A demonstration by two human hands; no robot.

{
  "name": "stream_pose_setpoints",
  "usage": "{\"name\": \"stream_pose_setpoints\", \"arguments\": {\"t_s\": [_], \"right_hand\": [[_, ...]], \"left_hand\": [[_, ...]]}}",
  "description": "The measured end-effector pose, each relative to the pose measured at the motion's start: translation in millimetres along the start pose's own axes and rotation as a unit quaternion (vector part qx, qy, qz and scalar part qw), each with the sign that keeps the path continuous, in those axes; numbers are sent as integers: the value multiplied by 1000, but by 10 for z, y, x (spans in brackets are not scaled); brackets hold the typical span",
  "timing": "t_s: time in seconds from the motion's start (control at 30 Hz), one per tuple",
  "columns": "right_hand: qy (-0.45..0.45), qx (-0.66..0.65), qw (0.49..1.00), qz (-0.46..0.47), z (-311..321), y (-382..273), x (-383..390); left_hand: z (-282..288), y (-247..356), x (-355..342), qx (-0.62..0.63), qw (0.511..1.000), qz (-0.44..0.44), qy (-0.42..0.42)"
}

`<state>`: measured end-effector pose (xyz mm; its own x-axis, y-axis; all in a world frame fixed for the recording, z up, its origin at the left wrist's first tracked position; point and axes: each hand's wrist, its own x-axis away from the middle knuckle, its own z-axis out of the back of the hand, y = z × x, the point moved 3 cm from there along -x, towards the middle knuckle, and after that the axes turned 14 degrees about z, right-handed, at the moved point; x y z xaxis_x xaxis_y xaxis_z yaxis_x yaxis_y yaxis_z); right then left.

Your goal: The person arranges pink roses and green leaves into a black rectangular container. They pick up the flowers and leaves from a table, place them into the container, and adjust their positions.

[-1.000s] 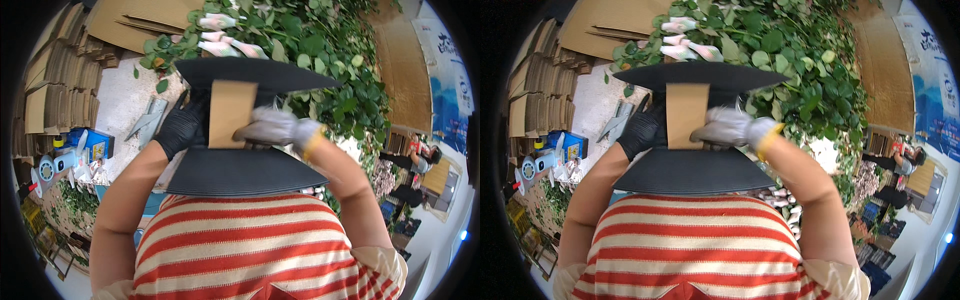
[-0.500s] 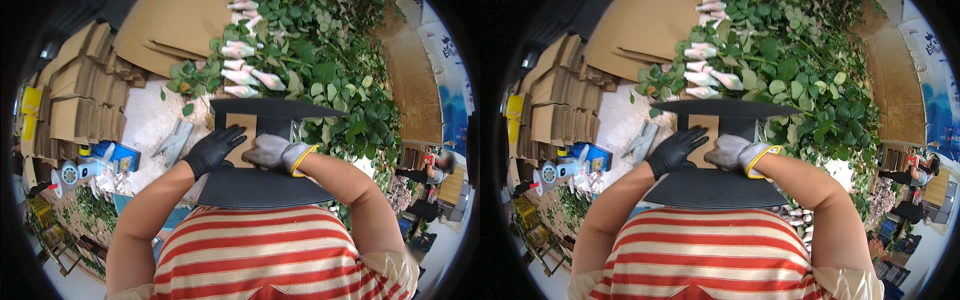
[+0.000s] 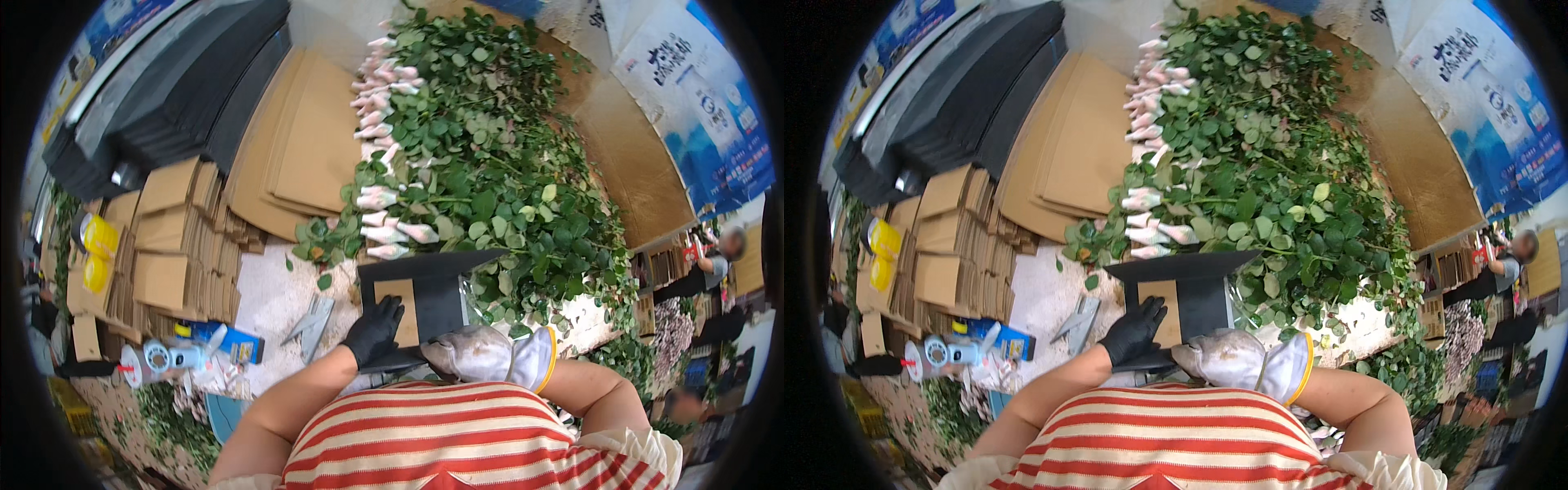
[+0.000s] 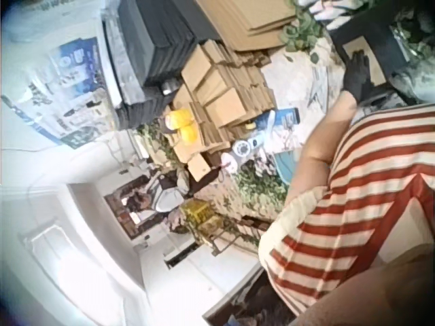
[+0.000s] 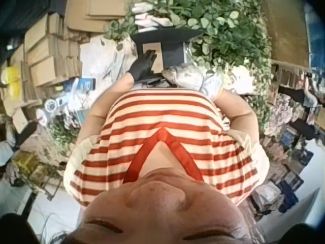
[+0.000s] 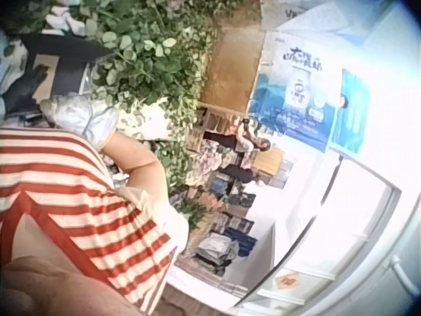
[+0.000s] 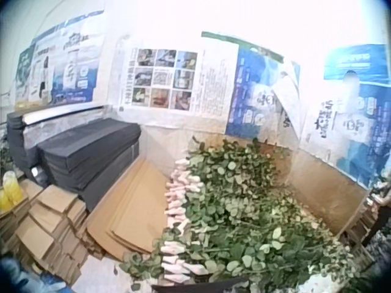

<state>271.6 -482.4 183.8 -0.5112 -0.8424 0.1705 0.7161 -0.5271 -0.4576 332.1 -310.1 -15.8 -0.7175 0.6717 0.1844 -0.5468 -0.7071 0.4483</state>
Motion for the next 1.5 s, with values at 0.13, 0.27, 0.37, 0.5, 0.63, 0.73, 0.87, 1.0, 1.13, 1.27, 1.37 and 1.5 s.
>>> {"name": "stream_pose_setpoints", "arguments": {"t_s": [0.13, 0.27, 0.37, 0.5, 0.63, 0.73, 0.87, 1.0, 1.13, 1.27, 1.37, 1.5], "right_hand": [[310, -12, 946, 96, 502, 365, 95], [74, 55, 993, -79, 852, 936, -243], [98, 76, 990, -68, 998, 1769, -348], [-41, 225, 920, -319, 802, 2716, -220], [59, 221, 936, -266, 1341, 2622, -131], [322, 277, 891, -157, 2112, 2267, 88], [224, 264, 911, -225, 1813, 2256, 53], [29, 198, 925, -324, 916, 2521, -109], [256, 371, 872, -190, 1603, 2350, 138], [342, 652, 645, -205, 2600, 1569, 782], [278, 542, 773, -177, 2337, 834, 1129], [250, 407, 868, -132, 1323, 176, 1429]], "left_hand": [[-16, 50, 24, 29, 999, -19, -5], [33, 10, 23, 61, 998, -12, -20], [61, 3, 30, 77, 996, -26, -23], [36, -63, 79, 156, 988, -6, -8], [23, -143, 34, 196, 980, -18, 15], [11, -167, -2, 163, 986, -29, 27], [28, -157, 8, 166, 984, -20, 65], [65, -133, 0, 152, 982, -50, 102], [44, -134, -6, 125, 989, -38, 64], [-31, -155, -1, 109, 989, -49, 86], [-82, -217, -9, 97, 987, -61, 116], [-96, -491, -115, 382, 920, 85, -26]]}}
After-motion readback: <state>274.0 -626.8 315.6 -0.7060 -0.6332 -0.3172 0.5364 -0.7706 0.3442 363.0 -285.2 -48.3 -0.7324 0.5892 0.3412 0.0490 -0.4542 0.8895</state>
